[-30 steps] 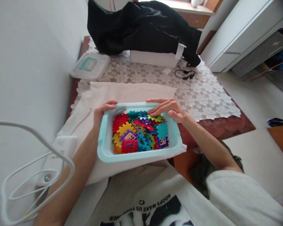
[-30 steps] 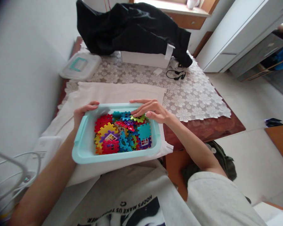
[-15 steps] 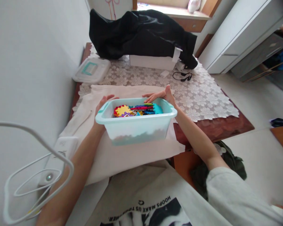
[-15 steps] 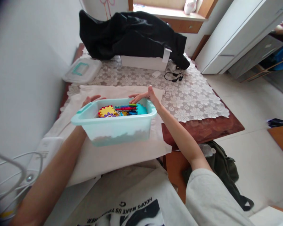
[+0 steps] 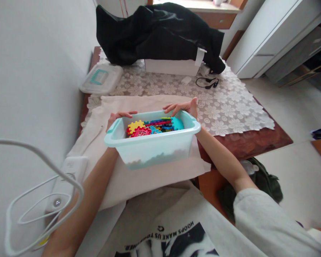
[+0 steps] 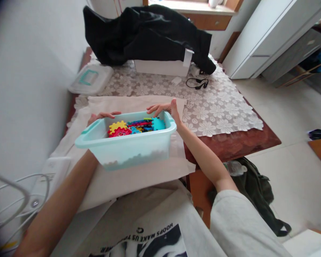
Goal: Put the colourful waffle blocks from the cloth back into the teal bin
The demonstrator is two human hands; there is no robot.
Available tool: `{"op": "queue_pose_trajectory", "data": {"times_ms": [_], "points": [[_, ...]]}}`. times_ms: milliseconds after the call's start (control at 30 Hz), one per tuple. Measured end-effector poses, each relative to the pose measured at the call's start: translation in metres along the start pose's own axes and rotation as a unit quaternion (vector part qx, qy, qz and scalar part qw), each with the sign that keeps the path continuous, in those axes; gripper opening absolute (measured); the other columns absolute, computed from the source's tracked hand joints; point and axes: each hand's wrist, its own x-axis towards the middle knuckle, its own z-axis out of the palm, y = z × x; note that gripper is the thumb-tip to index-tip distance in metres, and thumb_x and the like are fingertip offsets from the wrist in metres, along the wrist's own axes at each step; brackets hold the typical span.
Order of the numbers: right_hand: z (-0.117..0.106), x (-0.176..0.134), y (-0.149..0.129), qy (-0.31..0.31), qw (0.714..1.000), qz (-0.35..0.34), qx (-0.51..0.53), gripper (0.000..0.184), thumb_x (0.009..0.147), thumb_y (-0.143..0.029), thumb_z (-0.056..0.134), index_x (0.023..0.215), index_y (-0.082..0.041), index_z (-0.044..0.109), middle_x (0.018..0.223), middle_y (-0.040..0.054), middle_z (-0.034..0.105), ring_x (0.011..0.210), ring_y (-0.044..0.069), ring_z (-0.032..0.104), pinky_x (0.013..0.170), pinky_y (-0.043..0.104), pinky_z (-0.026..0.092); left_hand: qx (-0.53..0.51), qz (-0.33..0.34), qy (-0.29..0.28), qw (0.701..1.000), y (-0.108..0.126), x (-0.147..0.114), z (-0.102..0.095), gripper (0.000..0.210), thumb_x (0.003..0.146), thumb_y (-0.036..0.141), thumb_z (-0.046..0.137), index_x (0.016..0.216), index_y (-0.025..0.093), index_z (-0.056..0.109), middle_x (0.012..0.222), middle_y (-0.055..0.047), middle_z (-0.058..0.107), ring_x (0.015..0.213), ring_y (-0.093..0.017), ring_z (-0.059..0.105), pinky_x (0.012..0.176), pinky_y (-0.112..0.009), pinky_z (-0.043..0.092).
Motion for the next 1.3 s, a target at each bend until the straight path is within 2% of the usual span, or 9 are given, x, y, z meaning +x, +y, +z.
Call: {"op": "queue_pose_trajectory", "data": {"times_ms": [133,233,333,433,533,667,900,1100,1300], "points": [[0.001,-0.009,0.009,0.008,0.997,-0.079,-0.018,0.107,0.082,-0.114,0.02,0.077,-0.027,0.082,0.095,0.0163,0.086,0.108,0.035,0.081,0.112,0.049,0.06,-0.003,-0.018,0.011,1.0,-0.004,0.0,-0.003,0.058,0.086,0.081,0.077,0.077,0.024,0.074,0.112,-0.013,0.085,0.1,-0.031,0.077,0.089,-0.045,0.065],[0.004,-0.013,0.016,0.037,0.995,-0.088,0.007,0.097,0.086,-0.108,0.028,0.07,-0.028,0.079,0.083,0.0135,0.082,0.095,0.031,0.079,0.101,0.045,0.061,-0.021,-0.032,0.017,0.999,-0.002,-0.007,0.002,0.066,0.085,0.088,0.076,0.083,0.023,0.075,0.114,-0.012,0.084,0.103,-0.031,0.077,0.09,-0.044,0.065],[0.006,-0.011,0.021,0.07,0.995,-0.055,0.038,0.088,0.097,-0.099,0.027,0.065,-0.03,0.071,0.079,0.0113,0.078,0.088,0.032,0.075,0.106,0.053,0.06,-0.058,-0.027,0.002,0.998,-0.003,-0.011,0.009,0.08,0.084,0.101,0.066,0.09,0.022,0.075,0.117,-0.011,0.083,0.112,-0.032,0.076,0.099,-0.045,0.065],[0.003,-0.01,0.021,0.044,0.999,-0.021,0.005,0.089,0.095,-0.103,0.023,0.063,-0.031,0.065,0.08,0.0104,0.076,0.088,0.032,0.073,0.116,0.057,0.054,-0.089,0.016,0.01,0.996,-0.006,-0.012,0.015,0.091,0.076,0.11,0.06,0.101,0.024,0.075,0.121,-0.011,0.083,0.117,-0.034,0.076,0.103,-0.049,0.065],[0.002,-0.012,0.015,0.032,0.999,-0.02,-0.012,0.089,0.095,-0.103,0.025,0.062,-0.031,0.066,0.08,0.0112,0.076,0.088,0.032,0.072,0.121,0.058,0.051,-0.098,0.016,0.017,0.995,-0.006,-0.011,0.02,0.089,0.075,0.108,0.065,0.107,0.026,0.075,0.127,-0.012,0.081,0.118,-0.037,0.078,0.098,-0.053,0.066],[0.009,-0.015,0.005,0.077,0.995,-0.056,0.024,0.088,0.101,-0.097,0.027,0.061,-0.03,0.069,0.071,0.0111,0.074,0.079,0.031,0.071,0.118,0.06,0.055,-0.067,0.015,0.024,0.997,-0.008,-0.009,0.018,0.083,0.077,0.104,0.07,0.101,0.025,0.074,0.126,-0.015,0.082,0.118,-0.038,0.079,0.098,-0.052,0.065],[0.008,-0.015,-0.001,0.108,0.993,-0.044,0.034,0.091,0.09,-0.11,0.033,0.056,-0.034,0.071,0.065,0.0095,0.072,0.074,0.03,0.07,0.112,0.058,0.057,-0.073,0.052,-0.061,0.994,-0.028,-0.005,0.002,0.104,0.068,0.115,0.059,0.123,0.028,0.076,0.149,-0.016,0.076,0.15,-0.048,0.063,0.122,-0.065,0.055],[0.001,-0.015,0.0,0.159,0.984,-0.055,0.057,0.092,0.099,-0.1,0.027,0.052,-0.033,0.069,0.059,0.01,0.066,0.069,0.03,0.064,0.107,0.06,0.06,-0.036,-0.002,-0.147,0.988,-0.026,-0.014,-0.001,0.141,0.05,0.114,0.075,0.163,0.032,0.06,0.184,-0.019,0.043,0.167,-0.058,0.042,0.127,-0.073,0.049],[-0.004,-0.016,-0.001,0.169,0.985,-0.021,0.038,0.086,0.102,-0.095,0.034,0.053,-0.033,0.067,0.062,0.0091,0.065,0.073,0.031,0.066,0.113,0.06,0.058,0.006,-0.026,-0.202,0.979,-0.018,-0.017,-0.016,0.152,0.042,0.106,0.089,0.172,0.036,0.054,0.188,-0.017,0.037,0.17,-0.059,0.037,0.129,-0.075,0.048]]}}
